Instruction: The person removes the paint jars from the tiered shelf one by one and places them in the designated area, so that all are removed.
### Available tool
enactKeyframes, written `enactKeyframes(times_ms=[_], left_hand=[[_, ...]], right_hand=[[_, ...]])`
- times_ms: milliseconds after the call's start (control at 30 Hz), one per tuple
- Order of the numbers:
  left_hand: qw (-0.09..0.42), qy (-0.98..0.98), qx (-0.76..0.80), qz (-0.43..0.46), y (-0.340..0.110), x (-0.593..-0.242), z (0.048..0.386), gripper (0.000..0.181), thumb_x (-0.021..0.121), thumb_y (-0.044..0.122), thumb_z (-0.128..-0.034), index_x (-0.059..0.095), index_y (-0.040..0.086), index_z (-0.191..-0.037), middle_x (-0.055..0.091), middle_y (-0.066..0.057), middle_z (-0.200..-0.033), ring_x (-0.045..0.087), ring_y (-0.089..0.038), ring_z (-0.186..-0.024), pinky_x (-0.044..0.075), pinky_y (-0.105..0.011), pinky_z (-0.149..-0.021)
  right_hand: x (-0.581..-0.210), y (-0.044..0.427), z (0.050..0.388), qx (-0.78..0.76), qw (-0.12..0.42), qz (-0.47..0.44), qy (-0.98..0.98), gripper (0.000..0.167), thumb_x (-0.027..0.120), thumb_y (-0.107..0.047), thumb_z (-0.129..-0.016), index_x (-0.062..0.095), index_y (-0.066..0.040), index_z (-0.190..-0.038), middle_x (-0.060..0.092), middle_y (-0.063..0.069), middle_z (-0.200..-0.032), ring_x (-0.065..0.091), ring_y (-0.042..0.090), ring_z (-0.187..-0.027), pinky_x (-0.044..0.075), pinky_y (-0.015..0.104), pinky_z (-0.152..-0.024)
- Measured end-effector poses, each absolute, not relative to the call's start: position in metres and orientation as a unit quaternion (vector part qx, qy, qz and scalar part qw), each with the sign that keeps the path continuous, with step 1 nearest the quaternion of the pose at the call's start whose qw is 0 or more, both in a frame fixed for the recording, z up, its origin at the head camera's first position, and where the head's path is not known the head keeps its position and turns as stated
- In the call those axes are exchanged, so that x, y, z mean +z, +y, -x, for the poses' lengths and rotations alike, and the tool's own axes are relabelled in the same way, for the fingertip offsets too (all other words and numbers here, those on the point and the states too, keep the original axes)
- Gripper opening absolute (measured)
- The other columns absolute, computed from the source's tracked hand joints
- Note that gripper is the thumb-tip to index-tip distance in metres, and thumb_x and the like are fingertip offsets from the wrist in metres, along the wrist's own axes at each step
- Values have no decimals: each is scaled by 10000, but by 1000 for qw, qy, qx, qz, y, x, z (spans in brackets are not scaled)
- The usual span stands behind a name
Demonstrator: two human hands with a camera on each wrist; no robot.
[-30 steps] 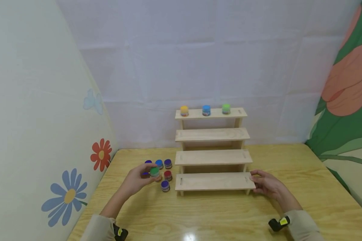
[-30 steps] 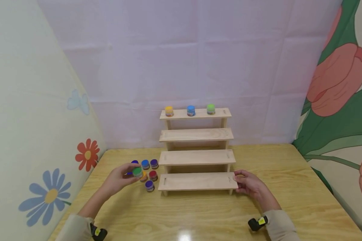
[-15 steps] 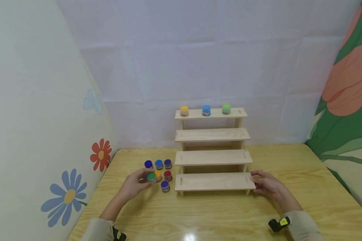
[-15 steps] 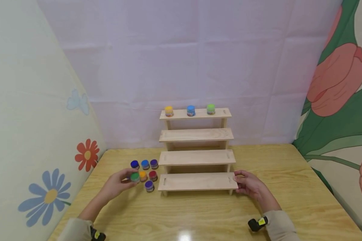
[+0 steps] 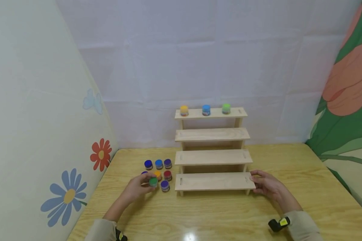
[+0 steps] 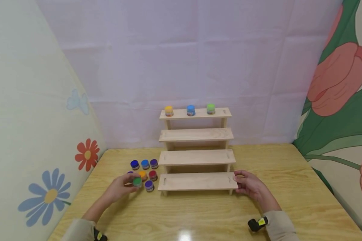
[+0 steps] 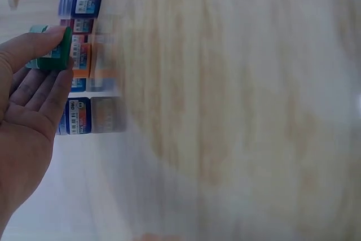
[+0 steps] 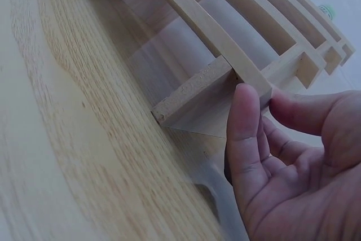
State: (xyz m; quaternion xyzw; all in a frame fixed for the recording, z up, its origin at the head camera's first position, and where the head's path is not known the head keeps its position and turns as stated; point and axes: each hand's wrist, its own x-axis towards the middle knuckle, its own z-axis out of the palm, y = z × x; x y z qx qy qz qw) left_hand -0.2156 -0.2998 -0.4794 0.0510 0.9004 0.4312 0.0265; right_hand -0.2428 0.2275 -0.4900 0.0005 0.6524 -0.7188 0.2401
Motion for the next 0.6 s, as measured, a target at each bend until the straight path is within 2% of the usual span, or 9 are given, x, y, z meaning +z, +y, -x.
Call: enactKeyframes(times_ms=[333,600], left_hand=[[49,904,422,-59,-300,-486,218,399,782,-24,-841,707,144,-1195,674,-91,-1243,643,-334,-1166,562,-465,-992],[54,906,416,-50,-299,-487,218,394,795,-18,-831,702,132,-1183,674,-86,-1255,643,-323,-1162,569,-459,-976]], right_hand=[[-490,229,244,-720,244,9,649,202,587,-151,-1031,554,-118,-1228,693,21,-948,670,116,-798,600,227,-657],[-489,228,242,-727,249,9,640,185,594,-142,-1026,570,-135,-1209,693,19,-938,669,115,-788,601,226,-651]])
